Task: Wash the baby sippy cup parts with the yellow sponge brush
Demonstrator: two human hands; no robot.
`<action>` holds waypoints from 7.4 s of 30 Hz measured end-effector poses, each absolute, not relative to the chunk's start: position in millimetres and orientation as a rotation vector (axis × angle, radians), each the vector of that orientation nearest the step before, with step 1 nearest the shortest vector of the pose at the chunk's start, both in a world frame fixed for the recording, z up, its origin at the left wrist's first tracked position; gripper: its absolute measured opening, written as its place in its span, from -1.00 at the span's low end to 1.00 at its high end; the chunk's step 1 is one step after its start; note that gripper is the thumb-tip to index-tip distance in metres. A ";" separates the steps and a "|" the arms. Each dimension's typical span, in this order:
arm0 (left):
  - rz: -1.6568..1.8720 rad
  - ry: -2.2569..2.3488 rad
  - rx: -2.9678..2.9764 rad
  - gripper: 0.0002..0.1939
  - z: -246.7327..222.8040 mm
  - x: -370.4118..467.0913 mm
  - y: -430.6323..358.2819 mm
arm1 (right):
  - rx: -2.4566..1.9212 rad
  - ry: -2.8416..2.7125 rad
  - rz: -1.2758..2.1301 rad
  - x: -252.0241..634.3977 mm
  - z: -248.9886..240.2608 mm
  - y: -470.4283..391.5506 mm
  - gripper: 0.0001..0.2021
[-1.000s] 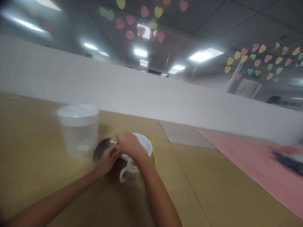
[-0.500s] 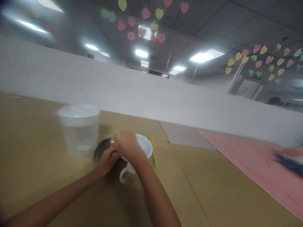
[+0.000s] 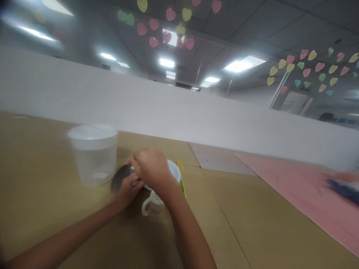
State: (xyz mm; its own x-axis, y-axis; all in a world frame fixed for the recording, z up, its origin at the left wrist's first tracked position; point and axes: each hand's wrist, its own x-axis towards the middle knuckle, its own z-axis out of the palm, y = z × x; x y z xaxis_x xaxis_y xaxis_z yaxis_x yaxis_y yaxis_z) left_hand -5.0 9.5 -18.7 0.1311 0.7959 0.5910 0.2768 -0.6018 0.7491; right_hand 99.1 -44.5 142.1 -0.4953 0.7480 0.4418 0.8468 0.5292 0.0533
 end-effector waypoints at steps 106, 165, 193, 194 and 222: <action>1.264 0.804 2.757 -0.41 -16.5 -3.1 -32.4 | -1.238 -1.908 1.265 161.3 68.6 57.6 -0.91; 1.479 1.481 2.085 -0.76 -25.0 -43.8 31.9 | -0.973 -1.875 1.089 184.9 132.5 7.3 -0.66; 1.347 0.764 2.391 -0.52 -22.6 6.4 -39.2 | -1.045 -1.429 0.393 138.1 148.7 -47.5 -0.82; 1.347 0.766 2.395 -0.52 -23.5 6.5 -38.6 | -1.058 -1.473 0.444 133.2 152.1 -40.0 -0.82; 1.213 0.732 2.419 -0.50 -14.7 1.1 -40.4 | -1.223 -2.081 1.078 53.1 94.5 42.5 -0.89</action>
State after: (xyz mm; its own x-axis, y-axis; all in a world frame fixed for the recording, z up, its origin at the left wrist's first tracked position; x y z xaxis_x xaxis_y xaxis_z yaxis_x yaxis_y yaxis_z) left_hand 1.1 -40.4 -14.7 0.5038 0.5816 0.6387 0.2943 -0.8107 0.5061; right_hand 53.1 42.5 94.5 -0.4767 0.8788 0.0213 0.4894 0.2855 -0.8240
